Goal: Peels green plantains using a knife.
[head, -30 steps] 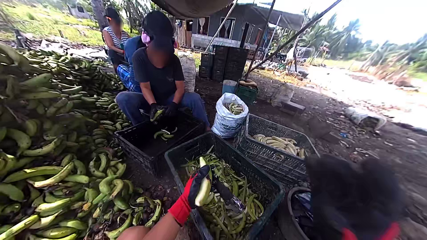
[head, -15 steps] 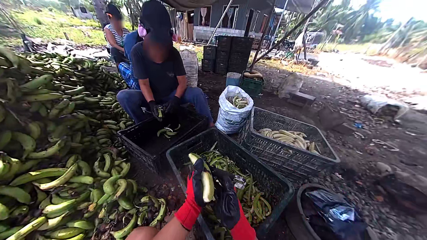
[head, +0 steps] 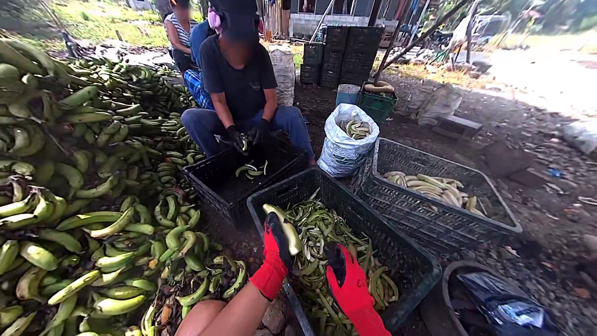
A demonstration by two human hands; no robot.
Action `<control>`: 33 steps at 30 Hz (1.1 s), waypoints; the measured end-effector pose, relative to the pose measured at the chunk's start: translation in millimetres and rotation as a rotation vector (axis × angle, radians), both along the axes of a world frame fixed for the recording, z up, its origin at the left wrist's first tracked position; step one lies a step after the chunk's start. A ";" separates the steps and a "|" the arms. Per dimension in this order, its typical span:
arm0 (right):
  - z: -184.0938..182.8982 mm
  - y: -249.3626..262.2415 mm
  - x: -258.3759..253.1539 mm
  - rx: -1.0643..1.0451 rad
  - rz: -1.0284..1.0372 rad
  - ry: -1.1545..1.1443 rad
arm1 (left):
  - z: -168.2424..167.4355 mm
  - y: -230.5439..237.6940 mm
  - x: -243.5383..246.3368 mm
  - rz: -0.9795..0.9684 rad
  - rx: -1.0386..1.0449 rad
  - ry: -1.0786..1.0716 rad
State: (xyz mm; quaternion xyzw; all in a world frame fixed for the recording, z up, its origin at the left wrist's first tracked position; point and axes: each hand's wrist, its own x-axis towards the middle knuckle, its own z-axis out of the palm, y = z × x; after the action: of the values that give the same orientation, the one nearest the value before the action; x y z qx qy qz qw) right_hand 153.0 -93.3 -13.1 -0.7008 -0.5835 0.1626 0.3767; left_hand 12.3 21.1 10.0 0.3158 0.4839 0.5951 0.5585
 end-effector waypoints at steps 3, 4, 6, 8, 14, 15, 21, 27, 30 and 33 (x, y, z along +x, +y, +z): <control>-1.0 1.5 -17.3 -0.159 0.057 -0.205 | 4.5 1.6 3.8 0.108 0.067 0.142; -0.3 0.9 -20.1 -0.174 0.055 -0.242 | 3.7 2.2 5.6 0.136 0.087 0.142; 5.1 -2.6 -22.2 -0.218 0.049 -0.276 | 3.0 2.0 8.7 0.172 0.109 0.149; 11.1 -6.6 -22.4 -0.269 0.039 -0.293 | 2.3 1.0 10.8 0.187 0.115 0.165; 24.1 -12.2 -20.8 -0.339 0.025 -0.340 | -2.6 -4.6 12.7 0.048 0.104 0.036; 24.3 -10.3 -18.6 -0.349 0.020 -0.338 | -5.6 -3.4 13.6 -0.003 0.100 -0.015; 24.4 17.0 21.8 -0.314 -0.106 -0.308 | -7.5 -15.6 0.0 -0.768 0.028 0.110; 24.5 24.7 40.1 -0.399 -0.113 -0.210 | -11.1 -11.2 -5.7 -1.065 -0.018 0.131; 25.5 25.0 49.5 -0.497 -0.240 -0.174 | -5.5 -1.9 -20.6 -1.216 0.025 0.103; 16.3 18.3 64.7 -0.407 -0.250 0.111 | 5.4 -3.2 -25.4 -1.121 0.040 0.052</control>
State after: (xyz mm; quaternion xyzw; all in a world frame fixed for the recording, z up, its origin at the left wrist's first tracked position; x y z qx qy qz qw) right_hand 217.7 -75.0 3.3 -0.8190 -0.4260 0.2673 0.2764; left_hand -13.2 17.9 15.3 0.5497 0.2444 0.2084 0.7712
